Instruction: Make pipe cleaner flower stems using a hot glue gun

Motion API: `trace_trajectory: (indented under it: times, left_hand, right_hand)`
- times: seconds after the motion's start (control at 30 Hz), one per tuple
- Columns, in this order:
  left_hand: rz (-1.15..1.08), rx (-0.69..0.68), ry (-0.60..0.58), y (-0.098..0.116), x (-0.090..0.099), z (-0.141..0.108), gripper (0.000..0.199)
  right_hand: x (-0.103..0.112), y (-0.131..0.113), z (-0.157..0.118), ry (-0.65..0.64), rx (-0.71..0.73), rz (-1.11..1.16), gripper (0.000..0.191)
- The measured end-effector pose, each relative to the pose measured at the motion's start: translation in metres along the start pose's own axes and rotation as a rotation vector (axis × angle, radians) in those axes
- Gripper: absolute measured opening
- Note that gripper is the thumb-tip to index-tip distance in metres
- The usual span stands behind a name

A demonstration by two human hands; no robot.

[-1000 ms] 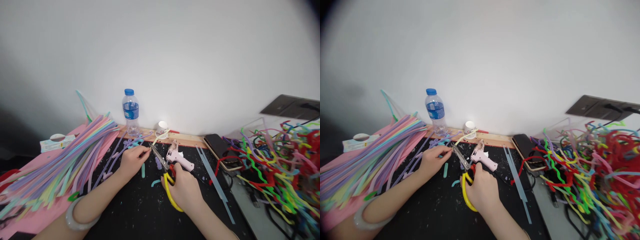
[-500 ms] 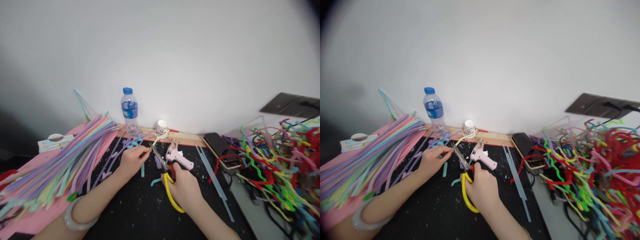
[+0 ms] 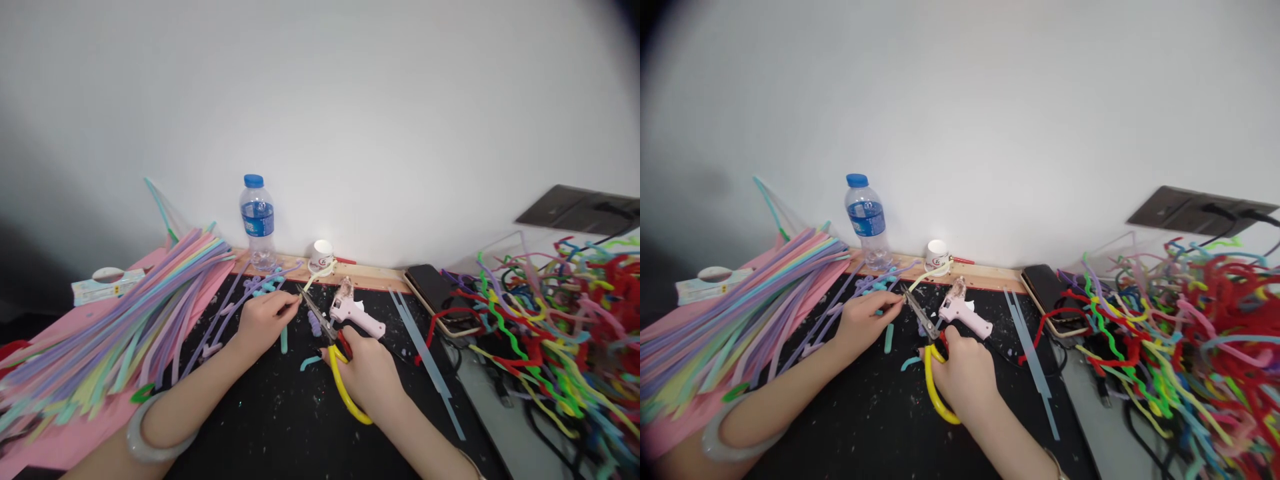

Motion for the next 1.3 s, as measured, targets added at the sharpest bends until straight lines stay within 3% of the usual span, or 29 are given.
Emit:
trace_trajectory:
  times: [0.43,0.63,0.73,0.93,1.13,1.3]
  left_hand:
    - [0.006,0.007,0.009,0.0,0.001,0.0,0.013]
    - [-0.051,0.11,0.004,-0.005,0.002,0.001,0.013]
    - [-0.126,0.22,0.017,-0.015,0.003,0.001,0.011]
    - [-0.378,0.434,0.035,-0.042,-0.002,-0.002,0.012]
    - [-0.423,0.49,0.001,-0.048,-0.005,-0.002,0.013]
    - [-0.466,0.476,-0.067,-0.045,-0.009,0.001,0.014]
  right_hand:
    - [-0.002,0.002,0.003,0.013,0.051,0.12,0.024]
    - [0.01,0.011,0.002,0.133,0.039,0.218,0.02]
    - [0.014,0.008,0.001,0.144,0.154,0.231,0.017]
    - [0.016,-0.015,-0.004,-0.028,0.538,0.18,0.019]
    - [0.004,-0.02,-0.006,-0.15,0.536,0.009,0.016]
    - [0.001,-0.025,-0.01,-0.208,0.563,0.046,0.023]
Point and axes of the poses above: each hand's wrist, its own z-axis towards the middle knuckle, its own x-axis out of the back of the hand, y = z × x, the point moved 7 cm from there along z, towards the middle knuckle, and after that the axes turned 14 degrees about -y, right-handed, at the moved point
